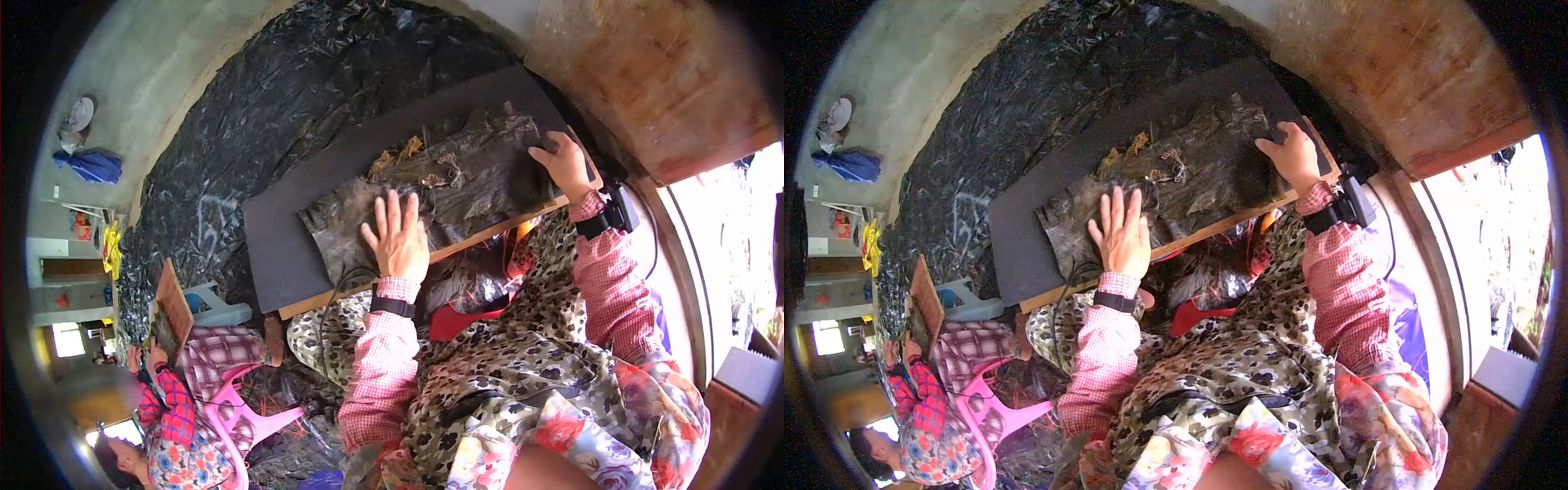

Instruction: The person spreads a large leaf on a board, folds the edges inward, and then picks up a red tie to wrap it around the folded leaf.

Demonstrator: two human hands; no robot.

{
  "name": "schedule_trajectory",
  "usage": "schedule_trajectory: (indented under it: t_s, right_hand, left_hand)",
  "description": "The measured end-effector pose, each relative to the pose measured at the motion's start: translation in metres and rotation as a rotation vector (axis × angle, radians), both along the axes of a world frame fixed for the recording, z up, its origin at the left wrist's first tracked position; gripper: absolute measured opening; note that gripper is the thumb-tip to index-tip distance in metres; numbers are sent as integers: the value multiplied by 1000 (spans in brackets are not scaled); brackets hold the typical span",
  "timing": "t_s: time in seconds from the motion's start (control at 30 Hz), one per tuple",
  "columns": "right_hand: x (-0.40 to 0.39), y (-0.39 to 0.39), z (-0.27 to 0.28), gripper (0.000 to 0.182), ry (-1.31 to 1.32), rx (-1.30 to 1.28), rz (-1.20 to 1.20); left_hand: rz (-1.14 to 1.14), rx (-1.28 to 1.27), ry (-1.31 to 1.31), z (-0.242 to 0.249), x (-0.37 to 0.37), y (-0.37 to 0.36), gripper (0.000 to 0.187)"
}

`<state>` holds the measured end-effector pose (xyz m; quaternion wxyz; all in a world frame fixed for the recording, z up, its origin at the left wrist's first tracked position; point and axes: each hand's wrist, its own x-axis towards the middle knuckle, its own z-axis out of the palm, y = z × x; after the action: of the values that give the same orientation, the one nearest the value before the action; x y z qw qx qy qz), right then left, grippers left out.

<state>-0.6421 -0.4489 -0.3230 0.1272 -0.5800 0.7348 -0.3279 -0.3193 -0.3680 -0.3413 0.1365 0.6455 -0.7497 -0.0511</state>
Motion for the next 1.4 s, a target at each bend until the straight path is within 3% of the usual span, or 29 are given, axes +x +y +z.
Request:
schedule_trajectory:
  t_s: [0.07, 0.13, 0.17, 0.2, 0.3, 0.33, 0.4, 0.47, 0.53, 0.57, 0.6, 0.67, 0.7, 0.73, 0.8, 0.87, 0.93, 0.97, 1.07, 1.1, 1.2, 1.27, 1.33, 1.4]
  right_hand:
    - [-4, 1, 3, 40, -27, -64, -10]
    - [10, 11, 51, 38, -733, 333, 24]
    - [4, 5, 38, 31, -1116, 314, 82]
    - [7, 5, 44, 31, -1105, 312, 87]
    - [46, 11, 81, 26, -1348, 237, 255]
    - [64, 13, 92, 26, -1344, 248, 262]
    - [104, 17, 104, 30, -1180, 181, 345]
    - [152, 20, 105, 38, -934, 78, 426]
    - [198, 26, 90, 39, -580, -86, 546]
    - [222, 32, 84, 38, -536, -72, 626]
    - [241, 41, 81, 37, -491, -59, 703]
    - [260, 60, 82, 32, -565, 195, 889]
    - [262, 66, 77, 30, -499, 101, 928]
    - [262, 71, 74, 29, -431, 8, 967]
    - [252, 74, 73, 22, -288, -86, 906]
    - [235, 59, 62, 22, -51, -342, 888]
    - [223, 47, 62, 26, 203, -363, 790]
    - [216, 40, 55, 38, 233, -286, 799]
    - [209, 31, 41, 45, 459, -340, 808]
    - [207, 29, 26, 50, 518, -233, 867]
    - [205, 29, 10, 50, 571, -242, 868]
    - [205, 30, 7, 52, 577, -221, 873]
    - [206, 29, 7, 52, 580, -216, 868]
    - [207, 29, 6, 52, 591, -225, 861]
  left_hand:
    - [-31, 78, -8, -1, -7, 1, 48]
    - [-28, 95, -4, -1, -9, -1, 48]
    - [-32, 117, 23, 0, -9, -2, 47]
    - [-35, 141, 52, 3, -8, -3, 46]
    - [-11, 112, 493, 10, 8, -12, 43]
    - [-67, 136, 907, 13, 17, -17, 47]
    - [0, 322, 1362, 25, 32, -18, 63]
    - [117, 419, 1482, 59, 39, -13, 69]
    - [176, 602, 1957, 70, 49, -18, 73]
    - [177, 608, 2025, 74, 54, -19, 73]
    - [146, 437, 2109, 97, 45, -18, 57]
    - [355, 536, 1828, 53, 87, -29, 35]
    - [448, 512, 1832, 58, 94, -26, 18]
    - [487, 490, 1857, 54, 102, -28, 18]
    - [465, 414, 1824, 50, 111, -28, 22]
    - [334, 476, 1863, 49, 122, -29, 26]
    - [324, 467, 1825, 25, 135, -36, 26]
    - [318, 406, 1813, 21, 137, -36, 27]
    - [360, 300, 1735, 18, 141, -33, 35]
    - [376, 294, 1686, 1, 148, -34, 38]
    - [417, 255, 1624, 1, 152, -30, 44]
    - [733, 185, 1380, 10, 152, -25, 44]
    - [696, 116, 1408, -7, 158, -25, 45]
    - [728, 58, 1023, -16, 160, -27, 48]
